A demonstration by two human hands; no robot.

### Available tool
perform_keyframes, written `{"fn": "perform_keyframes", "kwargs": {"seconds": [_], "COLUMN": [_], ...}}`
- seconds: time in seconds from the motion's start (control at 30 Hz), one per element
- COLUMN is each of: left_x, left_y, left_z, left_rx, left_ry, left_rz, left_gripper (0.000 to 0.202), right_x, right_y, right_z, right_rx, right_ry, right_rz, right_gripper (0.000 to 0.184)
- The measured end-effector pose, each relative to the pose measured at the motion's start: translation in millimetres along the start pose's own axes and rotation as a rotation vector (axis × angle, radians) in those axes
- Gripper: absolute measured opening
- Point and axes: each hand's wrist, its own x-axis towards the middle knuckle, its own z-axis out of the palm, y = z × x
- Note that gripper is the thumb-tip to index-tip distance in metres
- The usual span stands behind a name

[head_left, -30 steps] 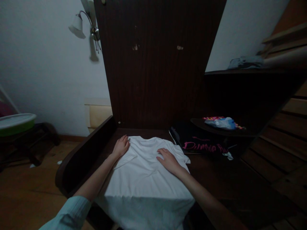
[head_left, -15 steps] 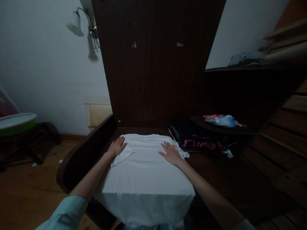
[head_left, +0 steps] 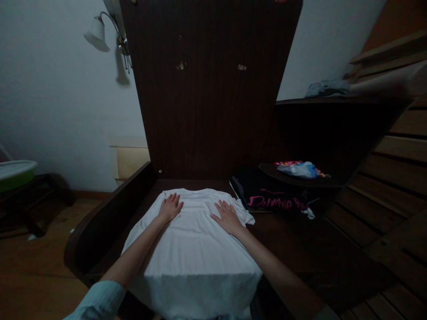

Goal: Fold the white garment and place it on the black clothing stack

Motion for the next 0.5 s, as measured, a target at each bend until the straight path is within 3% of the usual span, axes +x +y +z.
{"fn": "perform_keyframes", "kwargs": {"seconds": [0.13, 0.27, 0.4, 0.5], "left_x": [-6.7, -13.2, -16.1, -13.0], "left_y": [-21.7, -42.9, -54.5, -45.3], "left_z": [3.7, 2.1, -6.3, -20.7], "left_rx": [-0.010, 0.004, 0.003, 0.007], "left_ry": [-0.068, -0.091, -0.104, -0.104], "left_rz": [-0.024, -0.035, -0.070, -0.096], "left_gripper": [0.051, 0.053, 0.051, 0.046], "right_x": [0.2, 4.6, 7.5, 6.9], "right_y": [7.3, 24.4, 35.9, 33.0], "right_z": [-4.3, -9.6, -9.1, -4.9], "right_rx": [0.102, 0.194, 0.095, -0.037], "right_ry": [0.239, 0.381, 0.263, 0.138], "right_rz": [-0.059, 0.049, 0.139, 0.144], "right_gripper": [0.038, 0.040, 0.039, 0.044]}}
